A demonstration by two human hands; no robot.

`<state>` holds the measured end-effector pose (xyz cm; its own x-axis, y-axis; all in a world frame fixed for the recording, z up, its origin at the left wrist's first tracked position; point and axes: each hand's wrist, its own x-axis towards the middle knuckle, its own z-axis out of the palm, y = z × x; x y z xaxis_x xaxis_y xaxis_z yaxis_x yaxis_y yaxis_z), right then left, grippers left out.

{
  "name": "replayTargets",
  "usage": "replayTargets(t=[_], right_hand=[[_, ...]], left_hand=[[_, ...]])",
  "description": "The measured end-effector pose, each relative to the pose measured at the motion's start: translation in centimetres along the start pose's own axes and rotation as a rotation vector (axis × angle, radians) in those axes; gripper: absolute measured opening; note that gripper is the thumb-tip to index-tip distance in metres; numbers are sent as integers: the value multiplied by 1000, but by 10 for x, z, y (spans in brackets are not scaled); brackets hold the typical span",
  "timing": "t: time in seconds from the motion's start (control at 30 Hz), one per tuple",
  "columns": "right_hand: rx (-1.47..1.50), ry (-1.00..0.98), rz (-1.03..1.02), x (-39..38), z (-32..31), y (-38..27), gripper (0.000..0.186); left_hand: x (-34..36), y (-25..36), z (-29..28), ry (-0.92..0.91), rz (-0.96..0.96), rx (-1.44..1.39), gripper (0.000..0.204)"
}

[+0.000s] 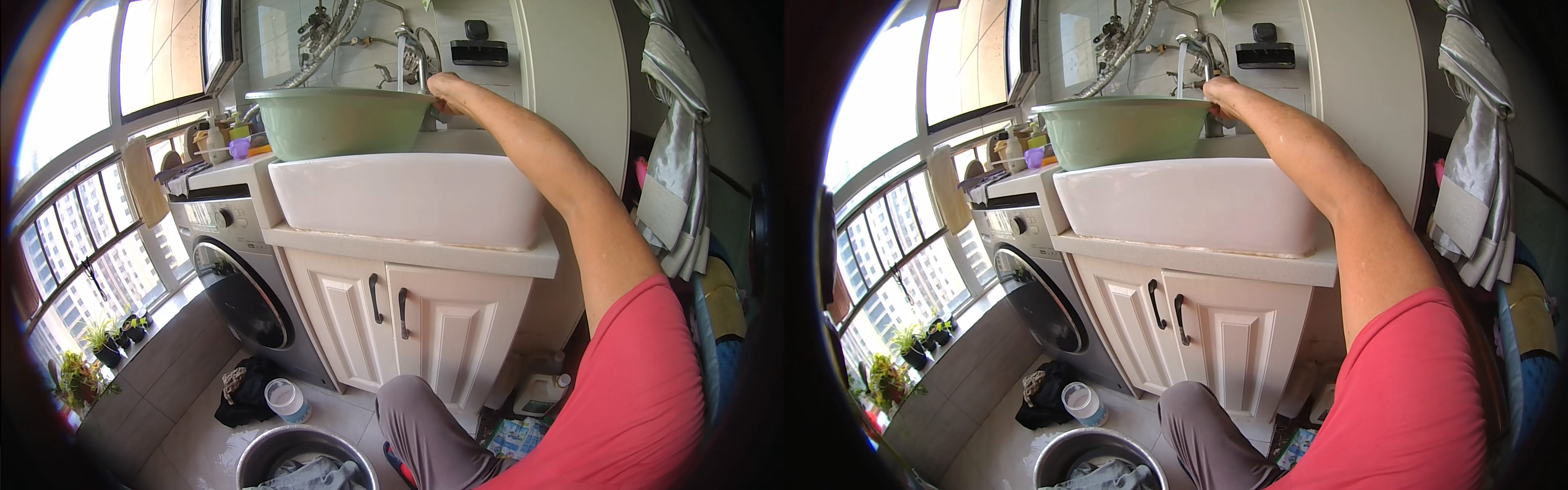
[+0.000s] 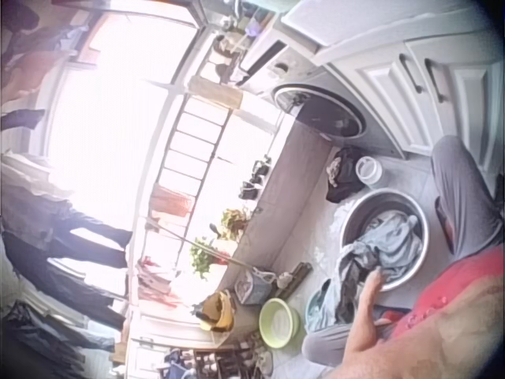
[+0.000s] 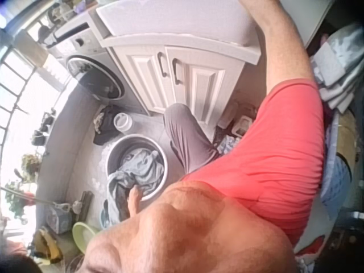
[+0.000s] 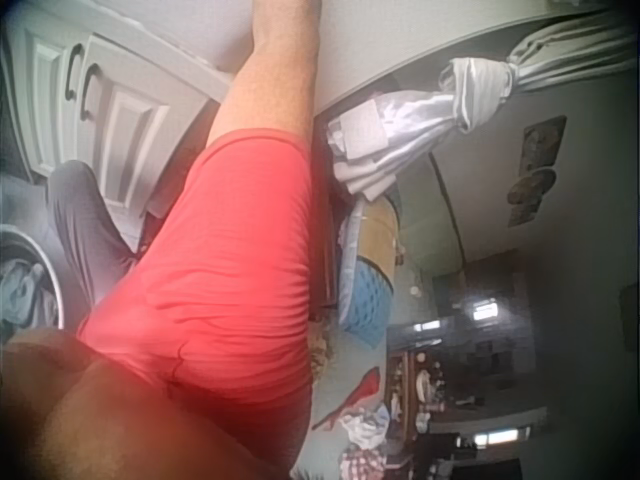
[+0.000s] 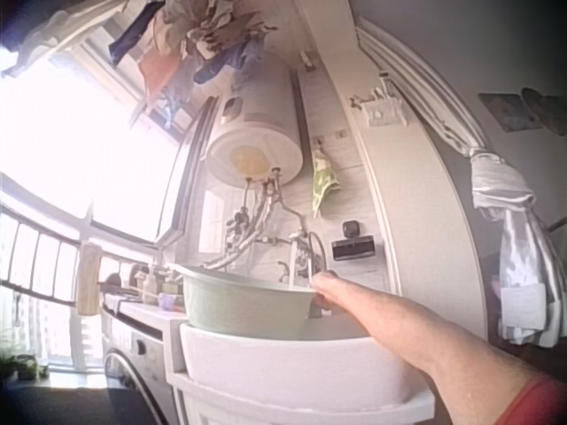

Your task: The person sits on the floor and handles laundry, moving clothes between basins. They fill a green basin with water from the sink and pour it into a metal basin containing clothes, then agitate the clothes by hand.

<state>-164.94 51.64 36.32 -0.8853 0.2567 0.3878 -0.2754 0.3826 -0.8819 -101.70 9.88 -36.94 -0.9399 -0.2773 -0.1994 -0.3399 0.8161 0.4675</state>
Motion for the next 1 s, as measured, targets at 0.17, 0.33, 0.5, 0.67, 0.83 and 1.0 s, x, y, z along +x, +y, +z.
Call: replayTargets(t=[0.17,0.33,0.5,0.67,0.83,1.0], right_hand=[[-26,-5,-10,-4,-1,-1,12],[-22,5,2,-2,-1,0,18],[-69,-13,-5,-5,0,-2,18],[-41,-15,-2,-4,0,-2,15],[2,1,22,9,2,1,10],[-2,10,17,3,0,0,10]], left_hand=[[0,6,-3,28,28,4,27],[-2,4,-7,41,154,44,28],[-1,17,-15,-19,-14,17,28],[-3,31,-24,-47,-79,12,28],[-3,45,-33,-65,-124,7,28],[-2,38,-28,-51,-112,-4,29]])
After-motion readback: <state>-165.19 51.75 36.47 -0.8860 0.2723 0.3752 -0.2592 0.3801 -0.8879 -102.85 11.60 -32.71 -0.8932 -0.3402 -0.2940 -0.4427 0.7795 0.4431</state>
